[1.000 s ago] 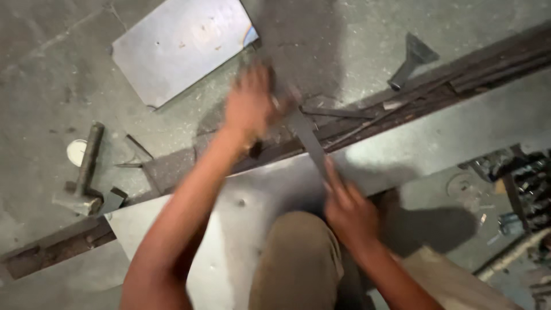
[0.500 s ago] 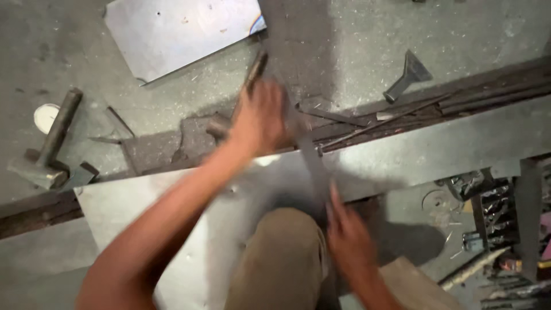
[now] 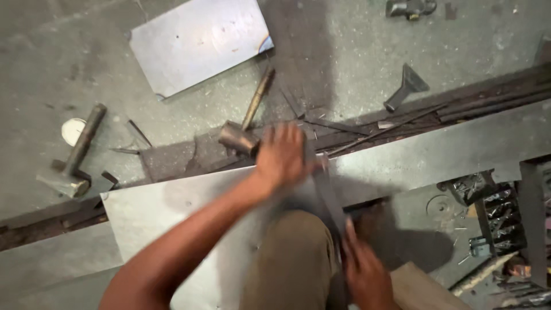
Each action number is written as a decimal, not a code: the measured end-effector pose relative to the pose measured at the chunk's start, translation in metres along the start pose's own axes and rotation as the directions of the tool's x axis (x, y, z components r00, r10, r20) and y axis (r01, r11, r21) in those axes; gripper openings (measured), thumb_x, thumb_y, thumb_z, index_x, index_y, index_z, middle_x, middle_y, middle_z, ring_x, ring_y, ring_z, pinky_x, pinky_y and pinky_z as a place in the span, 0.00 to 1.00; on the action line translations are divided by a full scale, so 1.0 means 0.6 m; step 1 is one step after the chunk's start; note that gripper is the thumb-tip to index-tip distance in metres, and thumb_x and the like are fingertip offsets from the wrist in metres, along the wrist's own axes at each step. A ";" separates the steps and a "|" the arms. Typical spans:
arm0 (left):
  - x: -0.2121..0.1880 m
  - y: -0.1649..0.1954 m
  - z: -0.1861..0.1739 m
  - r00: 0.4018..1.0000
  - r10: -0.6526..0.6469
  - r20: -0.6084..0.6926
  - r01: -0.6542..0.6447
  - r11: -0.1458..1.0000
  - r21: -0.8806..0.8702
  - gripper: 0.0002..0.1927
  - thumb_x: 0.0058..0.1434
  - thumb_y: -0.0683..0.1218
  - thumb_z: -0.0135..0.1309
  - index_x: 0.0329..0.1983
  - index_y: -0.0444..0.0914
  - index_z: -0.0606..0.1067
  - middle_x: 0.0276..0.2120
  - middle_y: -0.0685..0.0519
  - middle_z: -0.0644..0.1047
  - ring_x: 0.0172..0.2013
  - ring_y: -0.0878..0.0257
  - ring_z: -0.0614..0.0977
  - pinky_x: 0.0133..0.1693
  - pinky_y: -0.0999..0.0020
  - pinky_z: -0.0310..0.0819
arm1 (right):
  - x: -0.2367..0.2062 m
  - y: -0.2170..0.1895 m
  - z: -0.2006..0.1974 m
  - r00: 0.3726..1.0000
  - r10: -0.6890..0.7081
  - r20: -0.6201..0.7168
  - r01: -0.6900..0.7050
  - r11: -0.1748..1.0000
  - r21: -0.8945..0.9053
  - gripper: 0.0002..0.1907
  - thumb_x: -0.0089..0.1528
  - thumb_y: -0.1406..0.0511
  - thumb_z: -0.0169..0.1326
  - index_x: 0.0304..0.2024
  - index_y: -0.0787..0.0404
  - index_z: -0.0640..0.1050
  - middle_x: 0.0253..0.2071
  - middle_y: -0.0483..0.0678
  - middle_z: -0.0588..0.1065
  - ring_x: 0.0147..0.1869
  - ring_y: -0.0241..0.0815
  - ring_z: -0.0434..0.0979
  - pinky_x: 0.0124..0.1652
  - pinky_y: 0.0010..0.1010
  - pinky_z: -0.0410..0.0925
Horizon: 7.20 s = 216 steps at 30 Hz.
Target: The person files the edges of a metal sheet and uses a mallet to flatten the corners of a metal assembly while sitting on the floor.
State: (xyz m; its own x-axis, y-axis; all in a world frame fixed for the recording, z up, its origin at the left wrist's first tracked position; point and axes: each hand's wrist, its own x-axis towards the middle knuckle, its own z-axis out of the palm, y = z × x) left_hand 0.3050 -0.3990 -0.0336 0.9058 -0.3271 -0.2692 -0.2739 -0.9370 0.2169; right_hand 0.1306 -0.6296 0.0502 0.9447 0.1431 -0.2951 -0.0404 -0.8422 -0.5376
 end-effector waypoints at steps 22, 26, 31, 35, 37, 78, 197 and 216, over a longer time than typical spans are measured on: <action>-0.163 -0.104 -0.014 0.677 -0.690 -0.257 0.590 0.717 -0.372 0.24 0.67 0.61 0.45 0.42 0.37 0.80 0.40 0.42 0.82 0.46 0.46 0.80 0.55 0.49 0.62 | 0.201 -0.072 -0.059 0.766 0.278 0.579 -0.617 0.571 0.542 0.44 0.58 0.70 0.50 0.77 0.45 0.57 0.22 0.42 0.67 0.18 0.35 0.64 0.19 0.32 0.65; -0.165 -0.100 -0.015 0.679 -0.663 -0.315 0.588 0.748 -0.307 0.24 0.68 0.60 0.46 0.41 0.37 0.80 0.38 0.42 0.82 0.44 0.46 0.81 0.53 0.50 0.64 | 0.095 -0.097 -0.131 0.727 0.317 0.609 -0.656 0.582 0.480 0.41 0.60 0.70 0.52 0.75 0.50 0.57 0.29 0.38 0.72 0.20 0.40 0.72 0.21 0.34 0.70; -0.164 -0.106 -0.013 0.703 -0.665 -0.254 0.586 0.743 -0.322 0.22 0.67 0.59 0.46 0.38 0.37 0.79 0.37 0.42 0.82 0.41 0.46 0.81 0.51 0.48 0.64 | 0.033 -0.084 -0.147 0.587 0.408 0.699 -0.783 0.505 0.363 0.44 0.62 0.69 0.52 0.77 0.41 0.50 0.24 0.50 0.70 0.21 0.41 0.69 0.22 0.38 0.68; -0.160 -0.105 -0.021 0.694 -0.653 -0.303 0.555 0.754 -0.353 0.23 0.67 0.60 0.46 0.35 0.37 0.79 0.36 0.42 0.82 0.41 0.46 0.81 0.52 0.50 0.65 | 0.241 -0.053 -0.018 0.815 0.293 0.499 -0.564 0.595 0.573 0.29 0.64 0.70 0.49 0.69 0.60 0.67 0.27 0.49 0.74 0.23 0.40 0.72 0.24 0.35 0.71; -0.160 -0.103 -0.027 0.690 -0.663 -0.292 0.565 0.744 -0.355 0.24 0.68 0.60 0.45 0.34 0.37 0.79 0.37 0.42 0.82 0.42 0.46 0.81 0.53 0.51 0.65 | 0.245 -0.035 -0.001 0.792 0.366 0.488 -0.595 0.639 0.487 0.37 0.61 0.71 0.51 0.73 0.52 0.64 0.26 0.51 0.74 0.23 0.41 0.70 0.24 0.36 0.69; -0.157 -0.093 -0.017 0.671 -0.667 -0.325 0.588 0.745 -0.314 0.26 0.66 0.61 0.47 0.41 0.35 0.81 0.33 0.39 0.82 0.37 0.45 0.82 0.51 0.48 0.67 | 0.246 -0.028 0.007 0.842 0.293 0.453 -0.512 0.697 0.502 0.41 0.61 0.71 0.50 0.76 0.44 0.58 0.29 0.53 0.72 0.24 0.43 0.71 0.26 0.38 0.71; -0.217 -0.182 -0.023 0.733 -0.656 -0.182 0.567 0.736 -0.370 0.21 0.73 0.58 0.48 0.50 0.38 0.82 0.37 0.39 0.82 0.39 0.42 0.82 0.46 0.51 0.70 | 0.420 -0.155 -0.288 0.267 0.521 0.811 0.058 0.831 -0.553 0.40 0.60 0.67 0.56 0.74 0.55 0.61 0.38 0.62 0.82 0.25 0.50 0.77 0.31 0.44 0.74; -0.195 -0.162 -0.066 0.681 -0.713 -0.165 0.591 0.669 -0.451 0.20 0.67 0.59 0.52 0.44 0.40 0.81 0.31 0.43 0.83 0.36 0.40 0.82 0.41 0.46 0.74 | 0.350 -0.144 -0.126 0.753 0.111 0.649 0.176 0.916 -0.361 0.30 0.51 0.69 0.54 0.58 0.60 0.78 0.50 0.62 0.79 0.53 0.57 0.81 0.51 0.45 0.73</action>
State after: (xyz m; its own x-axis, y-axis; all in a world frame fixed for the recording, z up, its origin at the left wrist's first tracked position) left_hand 0.2383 -0.2648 0.0139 0.8659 0.4654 -0.1831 0.4976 -0.7650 0.4088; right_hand 0.3569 -0.5663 0.0942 0.4953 0.3516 -0.7944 0.2470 -0.9337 -0.2593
